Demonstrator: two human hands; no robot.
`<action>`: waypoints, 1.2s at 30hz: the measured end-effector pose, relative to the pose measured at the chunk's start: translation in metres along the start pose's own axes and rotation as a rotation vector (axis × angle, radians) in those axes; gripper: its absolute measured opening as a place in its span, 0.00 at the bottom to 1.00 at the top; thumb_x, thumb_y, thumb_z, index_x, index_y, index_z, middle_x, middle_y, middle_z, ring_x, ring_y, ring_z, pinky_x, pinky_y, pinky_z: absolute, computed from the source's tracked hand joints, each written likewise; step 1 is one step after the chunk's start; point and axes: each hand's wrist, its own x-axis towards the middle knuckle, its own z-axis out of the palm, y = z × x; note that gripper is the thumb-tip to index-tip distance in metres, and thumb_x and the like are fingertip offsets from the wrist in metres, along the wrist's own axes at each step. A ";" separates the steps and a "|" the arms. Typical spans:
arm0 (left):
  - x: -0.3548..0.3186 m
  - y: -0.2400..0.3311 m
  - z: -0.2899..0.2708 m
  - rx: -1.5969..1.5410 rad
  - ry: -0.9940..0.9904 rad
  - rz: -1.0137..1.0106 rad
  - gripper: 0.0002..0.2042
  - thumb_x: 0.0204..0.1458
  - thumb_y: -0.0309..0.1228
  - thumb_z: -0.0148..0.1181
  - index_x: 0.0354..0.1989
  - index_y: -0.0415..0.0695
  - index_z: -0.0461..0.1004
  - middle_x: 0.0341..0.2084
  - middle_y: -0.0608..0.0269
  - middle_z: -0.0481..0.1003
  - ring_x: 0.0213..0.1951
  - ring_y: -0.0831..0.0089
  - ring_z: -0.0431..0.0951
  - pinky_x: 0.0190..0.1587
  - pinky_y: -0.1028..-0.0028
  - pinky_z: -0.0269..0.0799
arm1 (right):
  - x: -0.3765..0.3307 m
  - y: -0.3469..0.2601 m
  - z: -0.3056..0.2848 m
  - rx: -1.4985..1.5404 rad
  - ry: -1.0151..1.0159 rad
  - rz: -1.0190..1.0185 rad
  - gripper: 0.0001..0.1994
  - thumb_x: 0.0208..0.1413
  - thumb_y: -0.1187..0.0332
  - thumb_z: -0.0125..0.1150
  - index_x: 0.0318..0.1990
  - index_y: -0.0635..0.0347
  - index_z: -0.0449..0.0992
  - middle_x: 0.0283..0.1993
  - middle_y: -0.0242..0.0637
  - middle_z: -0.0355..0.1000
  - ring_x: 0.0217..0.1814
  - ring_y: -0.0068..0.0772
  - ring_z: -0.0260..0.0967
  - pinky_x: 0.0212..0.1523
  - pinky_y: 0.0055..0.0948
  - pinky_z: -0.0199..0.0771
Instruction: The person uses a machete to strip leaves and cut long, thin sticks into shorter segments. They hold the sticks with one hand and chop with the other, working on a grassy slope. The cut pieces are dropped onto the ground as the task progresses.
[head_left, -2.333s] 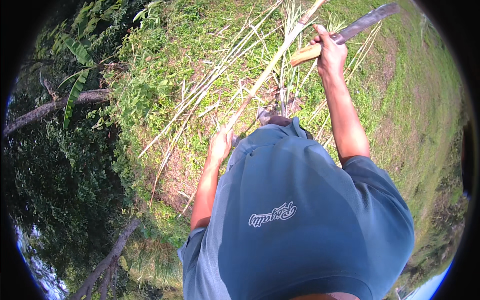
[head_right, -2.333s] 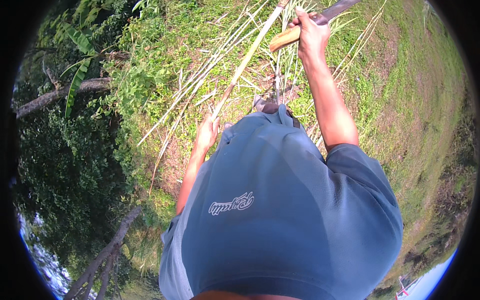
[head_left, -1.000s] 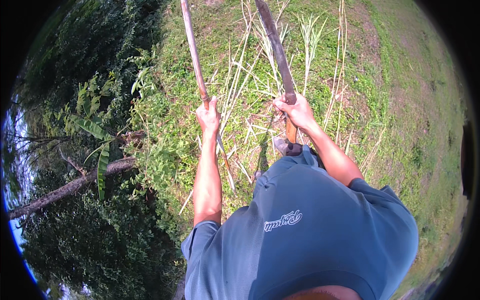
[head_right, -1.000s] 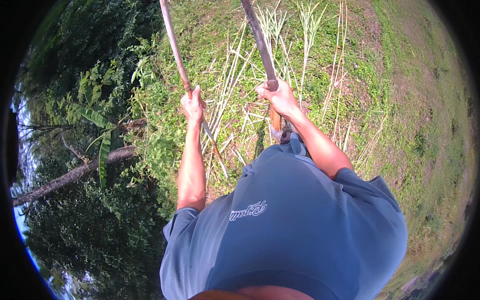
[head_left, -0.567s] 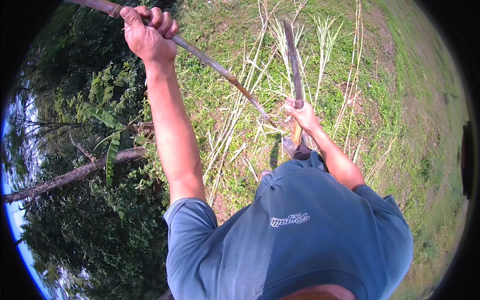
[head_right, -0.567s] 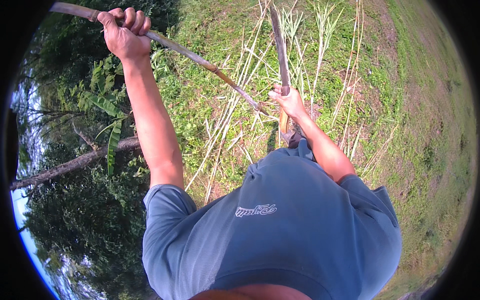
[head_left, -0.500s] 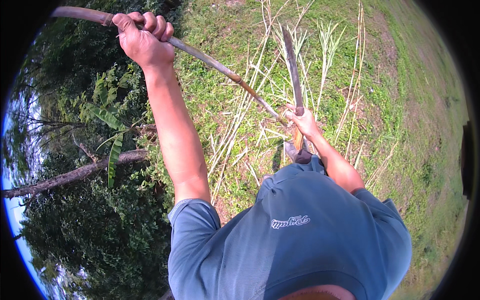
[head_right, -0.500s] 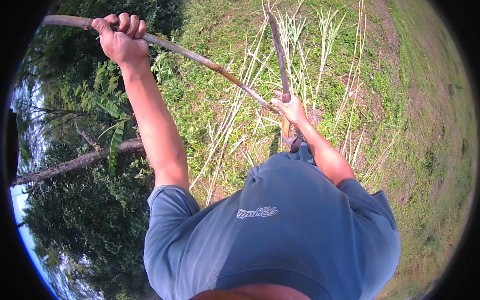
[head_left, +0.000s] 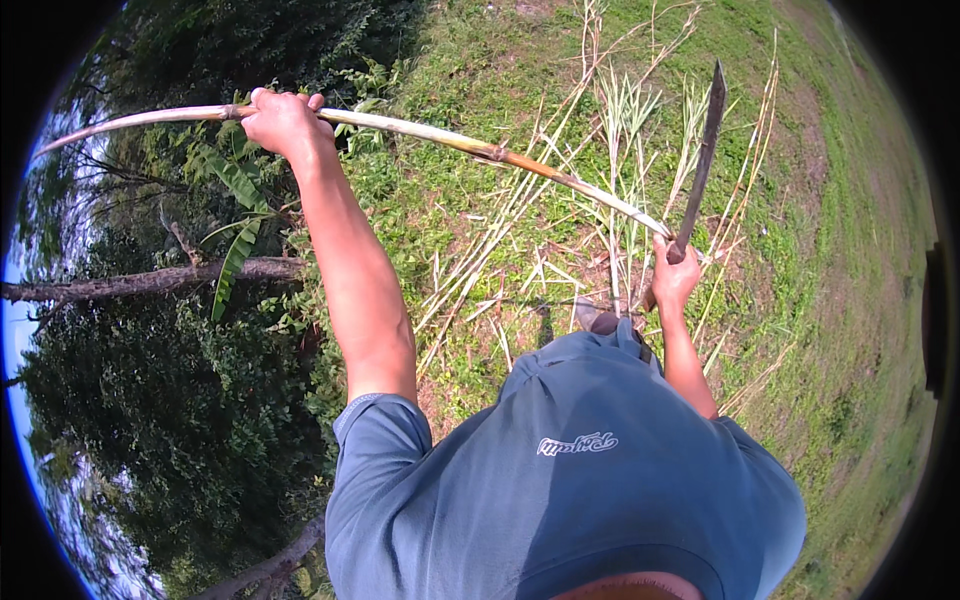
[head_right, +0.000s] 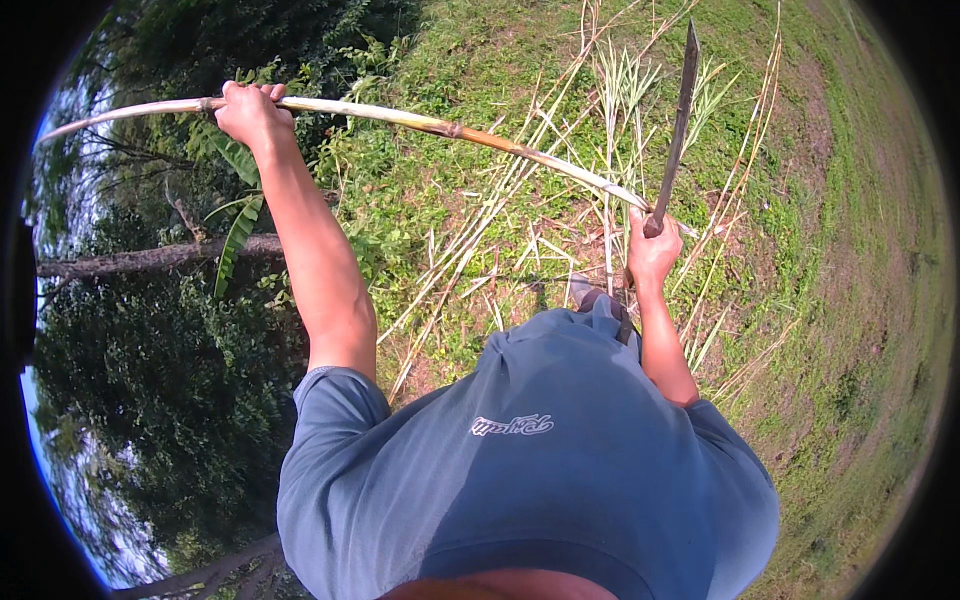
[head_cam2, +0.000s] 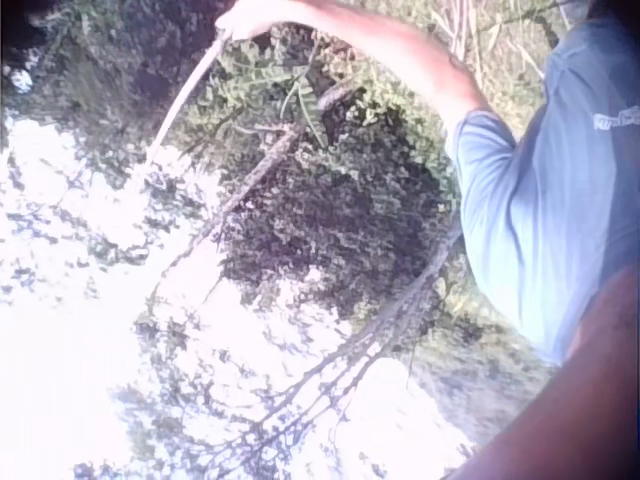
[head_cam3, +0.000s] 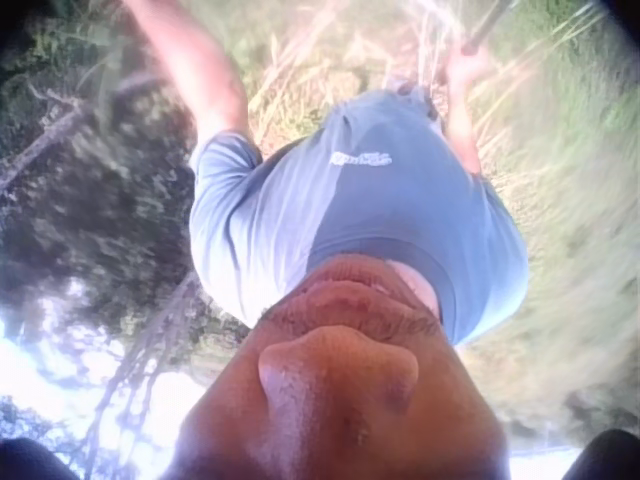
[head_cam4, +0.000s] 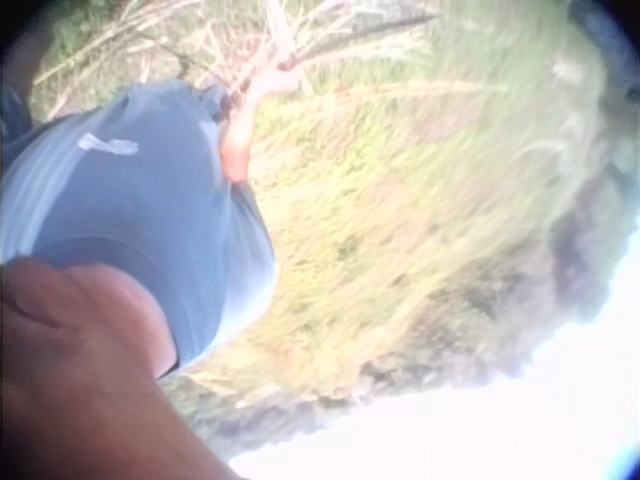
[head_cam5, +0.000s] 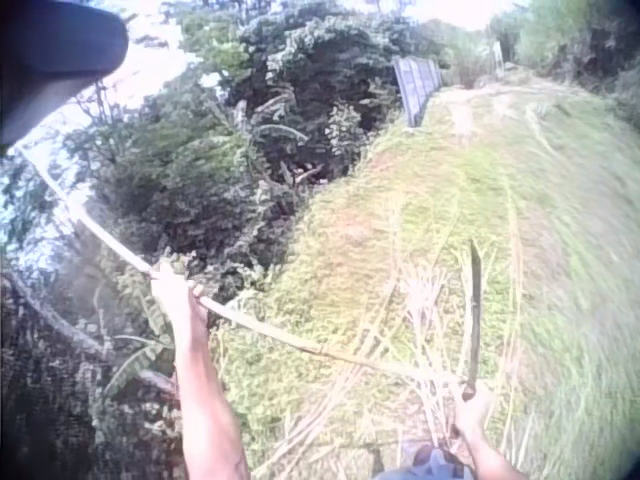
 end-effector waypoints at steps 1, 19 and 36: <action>0.001 -0.006 -0.009 0.073 0.127 0.009 0.09 0.62 0.32 0.39 0.32 0.39 0.56 0.16 0.64 0.60 0.13 0.71 0.60 0.15 0.66 0.61 | 0.001 -0.014 -0.014 -0.100 0.062 -0.137 0.20 0.51 0.55 0.69 0.22 0.63 0.69 0.22 0.37 0.66 0.26 0.36 0.63 0.31 0.36 0.63; -0.086 -0.229 -0.194 0.085 0.367 -0.456 0.15 0.66 0.40 0.43 0.35 0.38 0.64 0.13 0.57 0.68 0.12 0.68 0.70 0.11 0.72 0.67 | -0.047 0.036 -0.131 -0.240 -0.530 -0.009 0.21 0.48 0.56 0.72 0.26 0.63 0.69 0.16 0.30 0.61 0.20 0.24 0.52 0.23 0.31 0.57; -0.317 -0.294 -0.252 0.801 -0.140 -1.066 0.16 0.58 0.34 0.57 0.23 0.34 0.76 0.14 0.53 0.76 0.13 0.70 0.75 0.12 0.69 0.66 | -0.099 -0.067 -0.093 -0.831 -0.599 -0.255 0.15 0.48 0.56 0.67 0.31 0.57 0.72 0.21 0.48 0.73 0.27 0.54 0.74 0.30 0.50 0.71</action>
